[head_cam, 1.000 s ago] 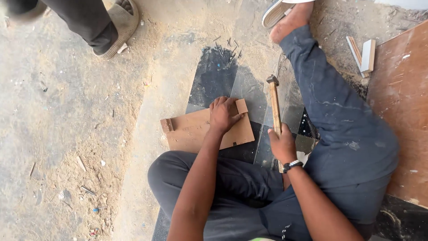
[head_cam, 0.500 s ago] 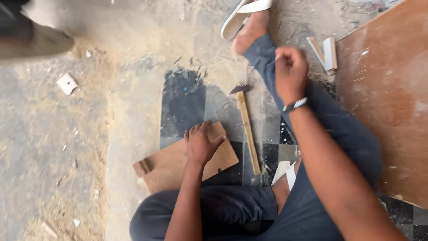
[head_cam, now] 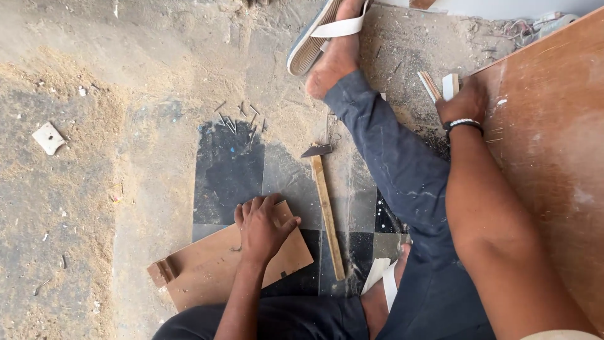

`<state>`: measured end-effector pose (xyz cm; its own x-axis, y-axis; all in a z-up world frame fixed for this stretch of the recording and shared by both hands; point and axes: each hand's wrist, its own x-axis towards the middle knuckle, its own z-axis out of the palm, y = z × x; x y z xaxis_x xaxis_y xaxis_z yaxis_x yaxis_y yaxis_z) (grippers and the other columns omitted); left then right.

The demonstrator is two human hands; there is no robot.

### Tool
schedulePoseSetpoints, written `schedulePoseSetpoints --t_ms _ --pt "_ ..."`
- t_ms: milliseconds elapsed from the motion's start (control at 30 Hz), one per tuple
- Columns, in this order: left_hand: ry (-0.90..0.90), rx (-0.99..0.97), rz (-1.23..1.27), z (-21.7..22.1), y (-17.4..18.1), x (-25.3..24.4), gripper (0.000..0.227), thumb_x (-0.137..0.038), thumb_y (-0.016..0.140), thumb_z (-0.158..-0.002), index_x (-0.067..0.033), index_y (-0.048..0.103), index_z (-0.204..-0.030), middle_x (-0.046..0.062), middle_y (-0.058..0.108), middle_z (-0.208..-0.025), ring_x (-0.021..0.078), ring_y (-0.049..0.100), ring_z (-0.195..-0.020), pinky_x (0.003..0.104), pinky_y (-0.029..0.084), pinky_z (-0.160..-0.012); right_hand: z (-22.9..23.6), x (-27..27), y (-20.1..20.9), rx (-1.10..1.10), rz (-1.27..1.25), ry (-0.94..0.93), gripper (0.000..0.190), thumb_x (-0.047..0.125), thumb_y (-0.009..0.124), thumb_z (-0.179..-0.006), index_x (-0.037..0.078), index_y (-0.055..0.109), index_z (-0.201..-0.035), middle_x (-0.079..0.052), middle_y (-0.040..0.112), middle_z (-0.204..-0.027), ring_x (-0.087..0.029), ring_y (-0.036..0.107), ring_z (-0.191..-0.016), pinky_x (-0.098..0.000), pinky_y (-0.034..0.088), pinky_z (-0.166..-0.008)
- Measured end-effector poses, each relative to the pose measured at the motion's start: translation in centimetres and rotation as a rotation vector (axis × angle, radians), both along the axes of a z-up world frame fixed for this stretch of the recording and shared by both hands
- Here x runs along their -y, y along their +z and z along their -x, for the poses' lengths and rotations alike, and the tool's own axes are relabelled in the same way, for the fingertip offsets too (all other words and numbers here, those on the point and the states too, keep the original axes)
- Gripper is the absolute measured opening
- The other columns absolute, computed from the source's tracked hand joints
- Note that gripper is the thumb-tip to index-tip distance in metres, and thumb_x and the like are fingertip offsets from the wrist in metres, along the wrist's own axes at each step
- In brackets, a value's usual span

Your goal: The recorder hammers small nails into a plywood board to secure furniture components while sitting on the workshop floor.

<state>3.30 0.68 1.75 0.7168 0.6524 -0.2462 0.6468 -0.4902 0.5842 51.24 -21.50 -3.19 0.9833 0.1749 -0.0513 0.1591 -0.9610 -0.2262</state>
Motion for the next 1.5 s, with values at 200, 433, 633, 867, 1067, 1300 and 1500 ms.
schedulePoseSetpoints --t_ms 200,433,633,867,1067,1300,1500 --pt "-0.062 -0.044 -0.027 -0.1 -0.2 0.2 0.067 -0.036 0.095 -0.058 -0.0159 0.072 -0.118 0.007 0.066 -0.115 0.0322 0.055 -0.12 0.057 0.027 -0.114 1.2 -4.2 0.3 0.217 -0.204 0.434 0.046 0.011 0.083 -0.086 0.005 0.065 -0.128 -0.021 0.061 -0.126 -0.04 0.056 -0.117 -0.0492 0.047 -0.099" --pt "-0.077 0.003 -0.012 0.1 -0.5 0.1 0.063 -0.033 0.095 -0.061 -0.0162 0.072 -0.117 0.007 0.067 -0.115 0.0321 0.056 -0.119 0.053 0.029 -0.116 12.1 -13.4 8.0 0.071 -0.611 0.918 0.005 0.004 0.069 -0.11 0.004 0.069 -0.115 -0.01 0.072 -0.103 -0.019 0.071 -0.092 -0.0312 0.059 -0.079" --pt "-0.075 0.015 0.015 0.3 -0.4 -0.3 0.067 -0.037 0.095 -0.059 -0.0156 0.072 -0.117 0.006 0.067 -0.114 0.0296 0.058 -0.117 0.051 0.03 -0.115 28.2 -14.8 5.9 -0.155 -0.029 1.179 0.071 0.042 0.088 -0.075 -0.001 0.061 -0.125 -0.023 0.056 -0.125 -0.04 0.05 -0.12 -0.0498 0.049 -0.097" --pt "-0.082 0.086 -0.001 0.8 -1.0 0.0 0.067 -0.04 0.094 -0.061 -0.0156 0.072 -0.119 0.006 0.067 -0.116 0.0294 0.058 -0.118 0.051 0.03 -0.114 27.2 -10.0 4.6 -0.049 0.381 1.154 0.039 0.006 0.069 -0.083 0.001 0.059 -0.121 -0.015 0.054 -0.13 -0.031 0.05 -0.127 -0.0405 0.053 -0.101" --pt "-0.067 0.048 0.008 1.1 -1.0 0.0 0.067 -0.042 0.095 -0.059 -0.0161 0.072 -0.116 0.007 0.067 -0.116 0.0305 0.056 -0.118 0.051 0.029 -0.113 24.0 -9.5 5.9 -0.153 0.363 1.077 0.026 0.007 0.063 -0.088 0.001 0.061 -0.113 -0.019 0.059 -0.121 -0.034 0.065 -0.109 -0.0404 0.057 -0.095" --pt "-0.096 0.105 -0.062 1.3 -1.8 0.5 0.062 -0.041 0.092 -0.065 -0.016 0.072 -0.118 0.008 0.066 -0.119 0.0317 0.057 -0.118 0.05 0.03 -0.113 25.0 -18.0 23.5 -0.325 0.194 1.304 0.046 0.032 0.07 -0.097 0.005 0.058 -0.132 -0.017 0.067 -0.123 -0.029 0.069 -0.107 -0.0428 0.055 -0.092" --pt "-0.106 0.192 -0.122 1.9 -2.0 1.6 0.069 -0.037 0.09 -0.069 -0.0119 0.065 -0.129 0.01 0.064 -0.124 0.0332 0.056 -0.122 0.054 0.029 -0.115 16.0 -11.6 20.8 -0.019 -0.277 1.103 0.027 0.019 0.072 -0.104 0.005 0.062 -0.126 -0.014 0.068 -0.121 -0.026 0.069 -0.112 -0.0401 0.057 -0.093"
